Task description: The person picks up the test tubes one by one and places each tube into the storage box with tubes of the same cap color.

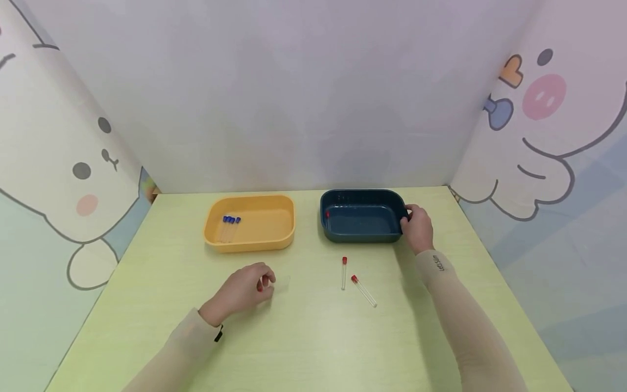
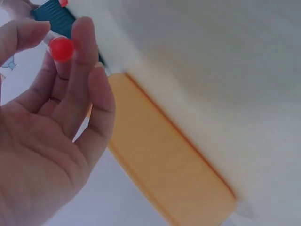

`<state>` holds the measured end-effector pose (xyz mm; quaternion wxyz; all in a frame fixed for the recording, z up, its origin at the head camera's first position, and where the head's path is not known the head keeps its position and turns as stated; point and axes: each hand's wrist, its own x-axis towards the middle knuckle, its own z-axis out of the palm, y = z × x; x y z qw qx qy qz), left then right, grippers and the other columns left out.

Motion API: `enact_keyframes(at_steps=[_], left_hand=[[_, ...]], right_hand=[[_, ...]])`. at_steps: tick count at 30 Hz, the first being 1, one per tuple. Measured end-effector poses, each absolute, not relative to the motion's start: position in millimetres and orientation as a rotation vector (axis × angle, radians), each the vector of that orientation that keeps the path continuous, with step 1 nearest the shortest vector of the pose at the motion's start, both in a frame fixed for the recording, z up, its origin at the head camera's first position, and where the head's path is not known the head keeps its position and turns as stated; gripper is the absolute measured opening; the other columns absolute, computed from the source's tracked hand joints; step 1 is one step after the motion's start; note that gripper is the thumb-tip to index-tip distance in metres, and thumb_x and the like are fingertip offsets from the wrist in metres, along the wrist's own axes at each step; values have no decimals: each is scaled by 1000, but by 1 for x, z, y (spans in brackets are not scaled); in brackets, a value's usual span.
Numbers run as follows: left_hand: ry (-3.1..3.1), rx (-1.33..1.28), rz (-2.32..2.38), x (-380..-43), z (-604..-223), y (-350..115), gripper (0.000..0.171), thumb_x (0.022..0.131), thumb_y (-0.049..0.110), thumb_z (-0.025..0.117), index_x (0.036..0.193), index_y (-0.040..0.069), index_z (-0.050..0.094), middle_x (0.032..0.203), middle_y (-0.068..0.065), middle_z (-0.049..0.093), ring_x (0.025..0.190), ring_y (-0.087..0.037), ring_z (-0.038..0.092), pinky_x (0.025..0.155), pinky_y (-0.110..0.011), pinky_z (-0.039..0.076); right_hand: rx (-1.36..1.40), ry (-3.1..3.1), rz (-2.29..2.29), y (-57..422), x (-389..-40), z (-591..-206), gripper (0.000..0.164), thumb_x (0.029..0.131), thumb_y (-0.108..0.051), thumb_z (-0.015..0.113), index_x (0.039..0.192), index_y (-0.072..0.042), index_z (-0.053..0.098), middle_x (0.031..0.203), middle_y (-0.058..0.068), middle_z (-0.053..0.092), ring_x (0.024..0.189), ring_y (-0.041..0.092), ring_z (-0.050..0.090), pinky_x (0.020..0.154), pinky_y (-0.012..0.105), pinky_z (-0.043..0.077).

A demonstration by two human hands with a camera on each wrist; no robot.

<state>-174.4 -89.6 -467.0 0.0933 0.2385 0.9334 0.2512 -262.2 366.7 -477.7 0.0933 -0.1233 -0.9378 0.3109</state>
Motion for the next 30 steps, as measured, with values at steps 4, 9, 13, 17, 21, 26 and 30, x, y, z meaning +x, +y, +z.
enact_keyframes(at_steps=[4, 9, 13, 17, 21, 26, 30], left_hand=[[2793, 744, 774, -175, -456, -86, 10, 89, 16, 77, 97, 12, 71, 84, 5, 60, 67, -7, 51, 61, -20, 43], [2818, 783, 816, -177, -446, -83, 10, 89, 16, 78, 96, 12, 72, 85, 4, 61, 69, -7, 51, 61, -20, 44], [2831, 816, 841, -181, -443, -82, 9, 89, 16, 77, 96, 11, 72, 85, 4, 63, 71, -7, 53, 63, -19, 45], [2835, 845, 871, -185, -439, -79, 9, 89, 16, 78, 96, 12, 73, 86, 4, 64, 75, -9, 57, 65, -19, 47], [2811, 852, 928, -191, -434, -75, 10, 89, 15, 78, 97, 10, 73, 87, 3, 64, 78, -12, 59, 67, -19, 48], [2755, 853, 997, -198, -425, -70, 11, 91, 14, 76, 100, 8, 74, 90, 1, 63, 79, -10, 57, 70, -20, 51], [2709, 833, 1065, -202, -417, -66, 14, 92, 15, 76, 104, 8, 74, 94, 0, 64, 83, -12, 57, 74, -20, 52]], right_hand=[[-392, -2786, 934, 365, -262, -475, 46, 102, -9, 52, 146, 5, 49, 109, 24, 55, 93, 36, 52, 74, 39, 47], [-421, -2799, 955, 363, -262, -474, 47, 103, -10, 50, 148, 4, 47, 113, 25, 55, 96, 36, 52, 79, 40, 49], [-437, -2808, 959, 362, -262, -475, 47, 104, -10, 49, 149, 4, 46, 115, 26, 55, 98, 37, 53, 80, 41, 51], [-445, -2804, 955, 362, -263, -477, 47, 104, -10, 50, 149, 3, 46, 116, 26, 55, 99, 37, 53, 81, 42, 51], [-453, -2797, 938, 361, -263, -477, 46, 104, -10, 49, 148, 4, 47, 116, 26, 56, 99, 37, 53, 82, 43, 51], [-450, -2786, 931, 359, -262, -476, 46, 104, -9, 49, 148, 4, 48, 116, 27, 57, 99, 37, 54, 83, 46, 51], [-450, -2779, 932, 359, -262, -475, 46, 103, -8, 50, 147, 4, 49, 116, 27, 57, 99, 37, 54, 84, 47, 51]])
